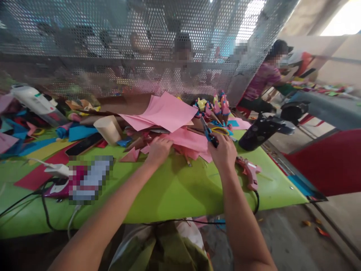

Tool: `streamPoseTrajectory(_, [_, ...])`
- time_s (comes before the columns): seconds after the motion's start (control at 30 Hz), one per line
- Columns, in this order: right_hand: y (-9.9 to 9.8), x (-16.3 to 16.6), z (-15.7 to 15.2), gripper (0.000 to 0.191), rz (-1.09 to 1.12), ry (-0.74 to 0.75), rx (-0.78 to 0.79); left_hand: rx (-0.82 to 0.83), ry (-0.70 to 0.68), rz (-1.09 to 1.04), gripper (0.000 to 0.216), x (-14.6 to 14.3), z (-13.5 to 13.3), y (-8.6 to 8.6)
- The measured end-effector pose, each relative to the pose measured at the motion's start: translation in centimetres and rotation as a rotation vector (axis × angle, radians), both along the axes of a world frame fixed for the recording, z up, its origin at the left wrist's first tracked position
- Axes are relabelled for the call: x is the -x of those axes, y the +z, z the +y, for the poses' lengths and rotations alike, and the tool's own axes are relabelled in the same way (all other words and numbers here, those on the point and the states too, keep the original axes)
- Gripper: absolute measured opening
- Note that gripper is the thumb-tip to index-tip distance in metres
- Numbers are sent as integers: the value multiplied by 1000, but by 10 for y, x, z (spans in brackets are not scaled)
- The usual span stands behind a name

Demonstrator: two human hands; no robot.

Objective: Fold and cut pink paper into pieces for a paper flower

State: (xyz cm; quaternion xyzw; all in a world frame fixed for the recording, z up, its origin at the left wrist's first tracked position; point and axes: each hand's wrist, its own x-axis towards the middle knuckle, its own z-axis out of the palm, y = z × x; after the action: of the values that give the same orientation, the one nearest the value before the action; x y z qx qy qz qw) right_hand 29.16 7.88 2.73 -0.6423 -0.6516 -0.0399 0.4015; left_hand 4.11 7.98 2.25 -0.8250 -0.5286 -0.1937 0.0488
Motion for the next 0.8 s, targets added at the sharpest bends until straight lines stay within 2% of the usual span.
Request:
streamPoseTrajectory(0.07, [0,-1,0,35,7,-13,-6,-37,64,-120,27,5,-4,8])
streamPoseTrajectory(0.17, [-2,-2,2,35,-3,-32,12,-42,136,-417,20,16,-9,20])
streamPoseTrajectory(0.3, [-10,1,6,32,-70,-14,65,-2,110,-827,12,30,-10,31])
streamPoseTrajectory(0.47, [-20,3,14,29,-188,-9,201,-31,117,-1190,6,42,-9,38])
streamPoseTrajectory(0.53, [-18,5,14,31,-239,-8,297,-63,118,-1316,8,47,-15,42])
streamPoseTrajectory(0.6, [-12,11,10,33,-274,18,317,-85,114,-1415,13,53,-24,47])
streamPoseTrajectory(0.67, [-4,27,-1,36,-292,137,219,-101,124,-1480,18,60,-35,50])
streamPoseTrajectory(0.7, [-1,39,-9,35,-298,255,149,-118,129,-1500,20,64,-40,51])
streamPoseTrajectory(0.73, [2,53,-18,34,-311,416,118,-143,132,-1509,20,67,-44,52])
streamPoseTrajectory(0.8, [1,86,-36,33,-345,723,150,-204,137,-1498,20,75,-52,52])
